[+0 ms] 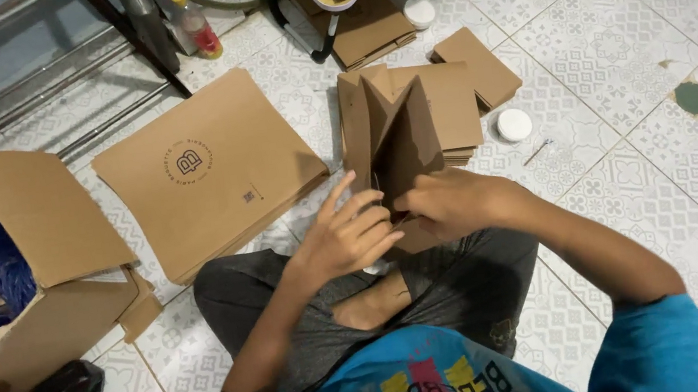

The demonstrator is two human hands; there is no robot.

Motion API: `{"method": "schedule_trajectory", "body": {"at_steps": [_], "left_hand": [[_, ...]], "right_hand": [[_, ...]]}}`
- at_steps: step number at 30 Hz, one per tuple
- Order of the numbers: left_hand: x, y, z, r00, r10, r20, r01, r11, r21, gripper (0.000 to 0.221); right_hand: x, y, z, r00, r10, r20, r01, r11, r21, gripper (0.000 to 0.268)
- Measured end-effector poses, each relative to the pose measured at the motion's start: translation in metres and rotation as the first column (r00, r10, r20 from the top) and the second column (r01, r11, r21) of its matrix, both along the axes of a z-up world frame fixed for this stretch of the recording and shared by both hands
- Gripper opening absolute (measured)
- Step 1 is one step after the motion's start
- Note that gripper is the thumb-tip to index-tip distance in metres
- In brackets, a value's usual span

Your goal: The person sits on the floor and folds flat brown paper bags into upright bags by hand. They repeatedly pick up a flat bag, fold the bottom and side flaps to form the base, and place the finished bag into a growing stack.

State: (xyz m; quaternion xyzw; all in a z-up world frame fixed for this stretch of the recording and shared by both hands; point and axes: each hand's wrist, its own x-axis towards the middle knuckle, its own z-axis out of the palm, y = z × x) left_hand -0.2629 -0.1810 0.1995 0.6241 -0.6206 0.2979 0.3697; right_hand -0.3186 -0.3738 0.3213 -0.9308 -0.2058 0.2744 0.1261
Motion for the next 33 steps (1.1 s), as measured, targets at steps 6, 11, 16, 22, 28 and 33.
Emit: {"method": "schedule_trajectory", "body": {"at_steps": [6, 11, 16, 22, 28, 33], "left_hand": [[0.025, 0.022, 0.02, 0.999, -0.013, 0.039, 0.002, 0.962, 0.275, 0.04], [0.043, 0.028, 0.027, 0.996, -0.046, 0.081, 0.006, 0.896, 0.444, 0.045], [0.053, 0.027, 0.037, 0.99, -0.093, 0.102, 0.019, 0.824, 0.567, 0.049], [0.06, 0.018, 0.034, 0.979, -0.171, -0.111, 0.201, 0.718, 0.666, 0.061], [0.071, 0.025, 0.043, 0.985, -0.066, -0.161, 0.169, 0.585, 0.793, 0.055], [0.076, 0.031, 0.034, 0.98, 0.023, -0.199, 0.148, 0.586, 0.797, 0.053]], "right_hand": [[0.023, -0.008, -0.066, 0.988, -0.049, -0.149, 0.062, 0.994, 0.085, 0.016], [0.018, 0.008, -0.029, 0.974, -0.002, -0.225, 0.027, 0.994, 0.109, 0.019], [0.024, 0.004, -0.039, 0.956, 0.091, -0.28, -0.046, 0.986, 0.162, 0.032], [0.011, -0.011, -0.014, 0.928, 0.066, -0.367, -0.06, 0.998, 0.026, 0.053], [-0.011, -0.042, -0.022, 0.986, -0.03, -0.164, 0.04, 0.998, 0.057, 0.061], [-0.02, -0.051, -0.015, 0.984, -0.178, 0.022, 0.175, 0.981, 0.079, 0.045]]}}
